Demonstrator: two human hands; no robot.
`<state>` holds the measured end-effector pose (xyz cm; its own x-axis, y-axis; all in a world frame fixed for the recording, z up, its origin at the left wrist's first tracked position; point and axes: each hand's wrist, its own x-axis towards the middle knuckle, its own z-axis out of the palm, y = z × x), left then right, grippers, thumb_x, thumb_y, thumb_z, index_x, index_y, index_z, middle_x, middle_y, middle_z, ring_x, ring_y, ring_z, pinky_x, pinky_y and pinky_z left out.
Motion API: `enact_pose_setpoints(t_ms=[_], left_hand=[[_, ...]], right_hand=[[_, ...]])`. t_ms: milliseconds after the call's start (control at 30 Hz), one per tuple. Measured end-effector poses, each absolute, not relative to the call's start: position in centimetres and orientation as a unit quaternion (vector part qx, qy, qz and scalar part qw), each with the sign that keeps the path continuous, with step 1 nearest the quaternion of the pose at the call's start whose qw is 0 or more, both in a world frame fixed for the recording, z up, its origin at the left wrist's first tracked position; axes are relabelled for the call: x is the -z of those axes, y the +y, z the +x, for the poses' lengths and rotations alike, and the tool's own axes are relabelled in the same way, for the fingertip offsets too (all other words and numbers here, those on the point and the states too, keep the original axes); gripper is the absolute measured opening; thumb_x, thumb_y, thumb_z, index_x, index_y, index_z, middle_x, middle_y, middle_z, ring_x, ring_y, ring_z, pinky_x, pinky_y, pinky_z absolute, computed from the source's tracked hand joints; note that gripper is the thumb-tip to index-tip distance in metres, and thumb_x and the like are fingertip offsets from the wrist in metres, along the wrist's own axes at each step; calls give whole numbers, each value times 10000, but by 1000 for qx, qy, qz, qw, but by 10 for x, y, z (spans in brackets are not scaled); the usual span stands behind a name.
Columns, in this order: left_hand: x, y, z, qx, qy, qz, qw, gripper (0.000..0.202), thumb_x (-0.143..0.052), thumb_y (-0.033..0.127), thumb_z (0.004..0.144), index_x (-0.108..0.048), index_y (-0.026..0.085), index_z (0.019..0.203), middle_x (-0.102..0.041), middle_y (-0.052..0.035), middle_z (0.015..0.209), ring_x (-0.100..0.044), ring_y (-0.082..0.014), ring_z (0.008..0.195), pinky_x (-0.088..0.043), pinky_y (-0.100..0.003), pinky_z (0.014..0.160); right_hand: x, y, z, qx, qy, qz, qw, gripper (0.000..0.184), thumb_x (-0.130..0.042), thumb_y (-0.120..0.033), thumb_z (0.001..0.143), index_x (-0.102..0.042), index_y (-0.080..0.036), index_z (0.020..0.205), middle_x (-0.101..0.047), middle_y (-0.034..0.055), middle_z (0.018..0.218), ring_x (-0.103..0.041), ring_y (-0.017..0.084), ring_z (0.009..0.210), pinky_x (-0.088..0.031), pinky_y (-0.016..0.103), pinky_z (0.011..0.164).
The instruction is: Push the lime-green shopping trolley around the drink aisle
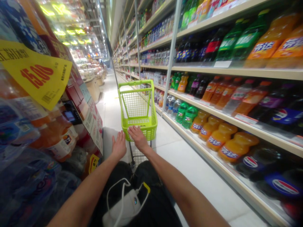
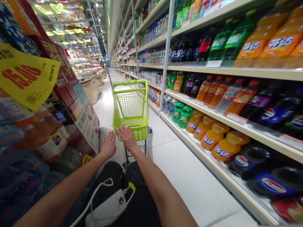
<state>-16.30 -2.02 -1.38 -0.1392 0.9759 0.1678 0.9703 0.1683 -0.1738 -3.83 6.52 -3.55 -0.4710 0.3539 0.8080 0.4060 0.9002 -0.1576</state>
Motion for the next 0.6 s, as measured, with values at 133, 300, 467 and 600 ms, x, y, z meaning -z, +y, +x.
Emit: enact_pose_setpoints(t_ms=[133,300,467,600], left_hand=[[13,-23,-159,-11,-741,-660,124,659,-343,109,724,-231,59,1371,-162,-137,1472,-154,-227,1357,-125,-539,1071],[16,-25,-156,-18,-731,-672,113,665,-339,103,714,-243,73,1371,-168,-133,1473,-157,-230,1356,-136,-534,1072],[20,-25,-175,-16,-761,-639,110,699,-364,101,697,-216,71,1380,-154,-138,1474,-142,-237,1359,-132,-542,1070],[20,-25,-187,-12,-773,-624,113,706,-384,110,696,-215,78,1381,-147,-131,1477,-143,-238,1359,-132,-546,1071]], right_hand=[[75,65,-38,25,-883,-229,408,353,-412,-76,867,-561,-168,1174,-509,115,1273,-367,209,1266,-315,478,1039],[95,57,-33,9,-899,-230,373,325,-443,-87,859,-578,-155,1147,-564,141,1207,-421,215,1231,-308,500,1030],[54,56,-47,23,-882,-213,419,378,-411,-89,869,-537,-201,1208,-497,88,1293,-342,188,1282,-267,446,1076],[37,64,-67,43,-885,-200,418,365,-390,-105,886,-541,-216,1200,-489,59,1303,-314,183,1294,-282,431,1073]])
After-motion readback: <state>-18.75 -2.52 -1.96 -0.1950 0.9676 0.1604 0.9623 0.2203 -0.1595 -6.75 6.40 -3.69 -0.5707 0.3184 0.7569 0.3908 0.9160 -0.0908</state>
